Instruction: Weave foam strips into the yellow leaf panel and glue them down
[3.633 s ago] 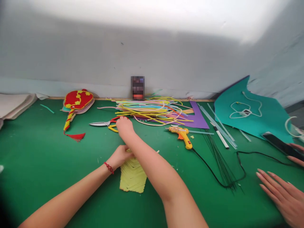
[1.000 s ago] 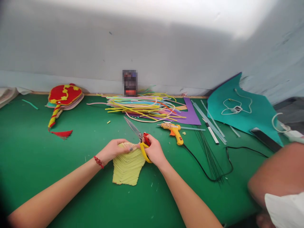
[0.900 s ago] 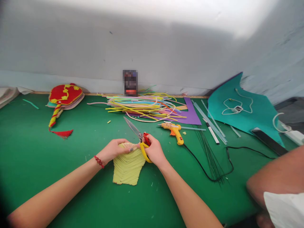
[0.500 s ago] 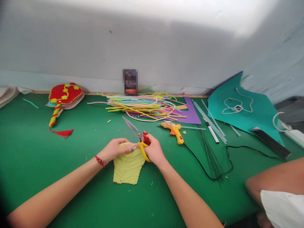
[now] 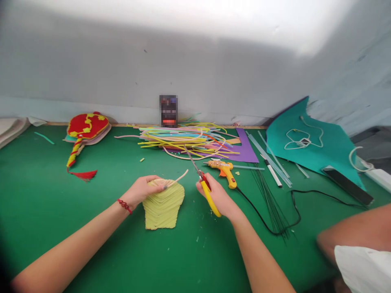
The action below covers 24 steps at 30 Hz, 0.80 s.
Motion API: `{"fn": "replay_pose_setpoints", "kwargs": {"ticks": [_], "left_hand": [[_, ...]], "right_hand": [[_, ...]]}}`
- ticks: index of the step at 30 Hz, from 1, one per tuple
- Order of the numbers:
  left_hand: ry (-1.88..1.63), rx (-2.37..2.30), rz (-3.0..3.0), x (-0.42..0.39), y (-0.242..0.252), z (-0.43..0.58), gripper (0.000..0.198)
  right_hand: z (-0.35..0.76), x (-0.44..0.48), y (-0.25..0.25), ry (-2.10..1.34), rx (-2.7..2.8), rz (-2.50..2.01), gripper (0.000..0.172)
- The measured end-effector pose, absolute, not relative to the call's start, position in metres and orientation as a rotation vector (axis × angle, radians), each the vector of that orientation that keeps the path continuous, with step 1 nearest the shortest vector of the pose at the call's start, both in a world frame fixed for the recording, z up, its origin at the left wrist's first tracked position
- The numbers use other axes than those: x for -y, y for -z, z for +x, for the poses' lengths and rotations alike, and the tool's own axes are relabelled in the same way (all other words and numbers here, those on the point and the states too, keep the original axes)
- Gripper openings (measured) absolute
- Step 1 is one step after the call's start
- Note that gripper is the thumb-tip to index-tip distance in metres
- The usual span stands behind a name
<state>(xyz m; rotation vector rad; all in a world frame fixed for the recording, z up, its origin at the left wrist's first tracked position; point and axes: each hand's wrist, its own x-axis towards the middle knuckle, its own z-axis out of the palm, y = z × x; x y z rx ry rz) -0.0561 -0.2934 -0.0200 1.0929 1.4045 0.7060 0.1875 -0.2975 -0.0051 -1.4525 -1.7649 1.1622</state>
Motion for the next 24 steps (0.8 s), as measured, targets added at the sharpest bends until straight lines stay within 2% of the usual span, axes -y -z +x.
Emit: {"fn": "replay_pose_setpoints", "kwargs": {"ticks": [2,10,17,24], "left_hand": [[-0.726,-1.413,1.076,0.292,0.018,-0.06,0.033],[-0.744,-1.347,1.003,0.292,0.011,-0.063,0.034],[-0.721,-1.338,1.006,0.294,0.014,-0.057,0.032],[-0.661,-1.333,1.009,0.297,0.016,-0.054,0.032]], "right_hand": [[0.203,0.304,-0.003,-1.237,1.883,-1.47,0.032],[0.236,0.314,-0.009,-1.169,2.163,-1.823,0.036],[0.231,0.31,-0.002,-1.101,2.188,-1.773,0.038],[0.222,0.299,-0.004,-1.094,2.384,-1.83,0.047]]}}
